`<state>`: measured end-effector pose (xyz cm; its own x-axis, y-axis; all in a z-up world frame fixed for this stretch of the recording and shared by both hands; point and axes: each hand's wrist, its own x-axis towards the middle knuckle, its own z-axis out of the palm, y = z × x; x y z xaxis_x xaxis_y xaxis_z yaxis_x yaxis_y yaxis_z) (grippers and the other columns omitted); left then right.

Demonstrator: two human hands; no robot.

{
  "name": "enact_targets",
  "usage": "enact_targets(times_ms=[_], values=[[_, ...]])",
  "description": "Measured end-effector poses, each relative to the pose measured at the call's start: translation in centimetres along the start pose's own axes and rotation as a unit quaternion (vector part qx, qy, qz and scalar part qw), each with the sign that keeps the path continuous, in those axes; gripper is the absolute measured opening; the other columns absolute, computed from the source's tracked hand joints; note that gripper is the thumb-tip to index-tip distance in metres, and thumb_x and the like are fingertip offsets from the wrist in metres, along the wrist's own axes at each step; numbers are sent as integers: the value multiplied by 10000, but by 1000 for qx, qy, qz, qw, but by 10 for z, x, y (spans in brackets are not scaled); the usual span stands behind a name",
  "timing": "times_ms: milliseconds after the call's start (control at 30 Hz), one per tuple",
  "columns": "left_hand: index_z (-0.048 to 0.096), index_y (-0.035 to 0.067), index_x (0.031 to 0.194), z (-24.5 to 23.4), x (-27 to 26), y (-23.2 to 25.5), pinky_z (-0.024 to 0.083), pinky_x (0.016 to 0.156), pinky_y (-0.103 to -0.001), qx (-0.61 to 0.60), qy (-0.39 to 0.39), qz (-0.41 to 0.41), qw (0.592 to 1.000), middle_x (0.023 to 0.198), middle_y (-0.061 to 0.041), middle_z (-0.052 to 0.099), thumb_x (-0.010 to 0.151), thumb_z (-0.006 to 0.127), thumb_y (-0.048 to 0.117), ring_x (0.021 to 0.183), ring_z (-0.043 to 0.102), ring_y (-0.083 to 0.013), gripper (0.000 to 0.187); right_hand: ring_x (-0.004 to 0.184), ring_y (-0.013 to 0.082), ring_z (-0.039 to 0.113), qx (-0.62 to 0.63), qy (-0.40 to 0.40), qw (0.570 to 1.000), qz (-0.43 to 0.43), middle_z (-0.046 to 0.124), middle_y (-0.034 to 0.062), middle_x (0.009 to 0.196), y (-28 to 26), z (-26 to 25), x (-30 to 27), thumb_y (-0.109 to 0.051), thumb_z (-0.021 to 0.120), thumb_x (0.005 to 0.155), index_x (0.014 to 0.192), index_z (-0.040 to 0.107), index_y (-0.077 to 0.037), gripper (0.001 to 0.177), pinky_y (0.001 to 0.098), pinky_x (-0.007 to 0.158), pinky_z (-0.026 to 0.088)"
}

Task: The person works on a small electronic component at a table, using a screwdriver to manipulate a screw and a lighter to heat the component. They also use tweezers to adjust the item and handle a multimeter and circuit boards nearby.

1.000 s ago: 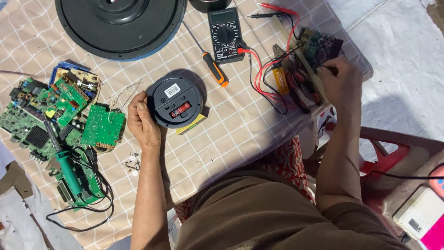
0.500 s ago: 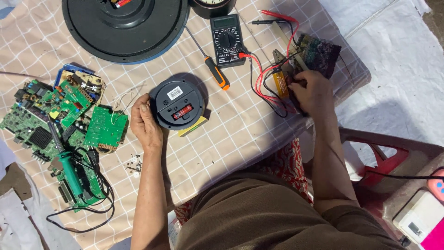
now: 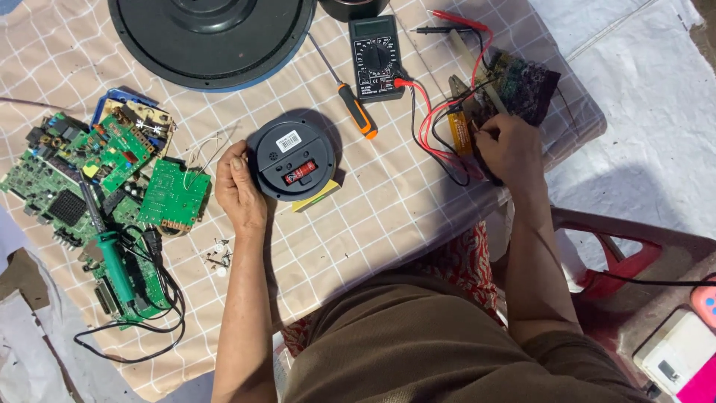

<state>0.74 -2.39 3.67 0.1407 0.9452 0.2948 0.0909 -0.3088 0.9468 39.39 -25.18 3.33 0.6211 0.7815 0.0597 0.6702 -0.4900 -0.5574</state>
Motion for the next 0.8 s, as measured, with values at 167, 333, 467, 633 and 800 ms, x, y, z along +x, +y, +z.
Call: enact_targets(times_ms=[167,333,467,633,800], values=[[675,29,1241,1,0,3,467,876,-333,1,1,3,1000,937,-72,603,1135,456,255,891,512,-161,332,736,232,669,105,-20,991,86,705,142,870,0,2,-5,-230,723,994,1087,757,-99,164,338,556,512],[677,27,1249,-1,-1,-4,473,884,-340,12,-1,6,1000,942,-82,606,1138,458,248,898,517,-167,330,535,148,550,332,-41,938,92,634,167,742,-27,-16,-4,-86,690,1039,1175,641,47,196,286,469,428],[679,25,1244,0,-1,-2,474,888,-341,7,5,1,1000,941,-79,606,1134,461,245,899,522,-170,329,627,84,521,490,-71,868,48,677,179,977,-52,-20,-3,52,681,995,1396,542,56,424,290,606,465],[681,31,1255,-1,0,-8,488,915,-348,2,9,-2,1000,956,-88,642,1130,462,253,914,550,-165,335,586,109,519,497,-86,862,37,669,183,940,-90,-9,-7,56,714,955,1402,579,13,469,303,522,439],[670,27,1269,-6,0,-21,506,931,-374,-3,2,0,1000,997,-120,672,1128,463,238,932,567,-181,328,566,134,524,514,-119,846,76,630,159,830,-118,7,-18,-24,755,924,1310,648,21,403,255,489,454]])
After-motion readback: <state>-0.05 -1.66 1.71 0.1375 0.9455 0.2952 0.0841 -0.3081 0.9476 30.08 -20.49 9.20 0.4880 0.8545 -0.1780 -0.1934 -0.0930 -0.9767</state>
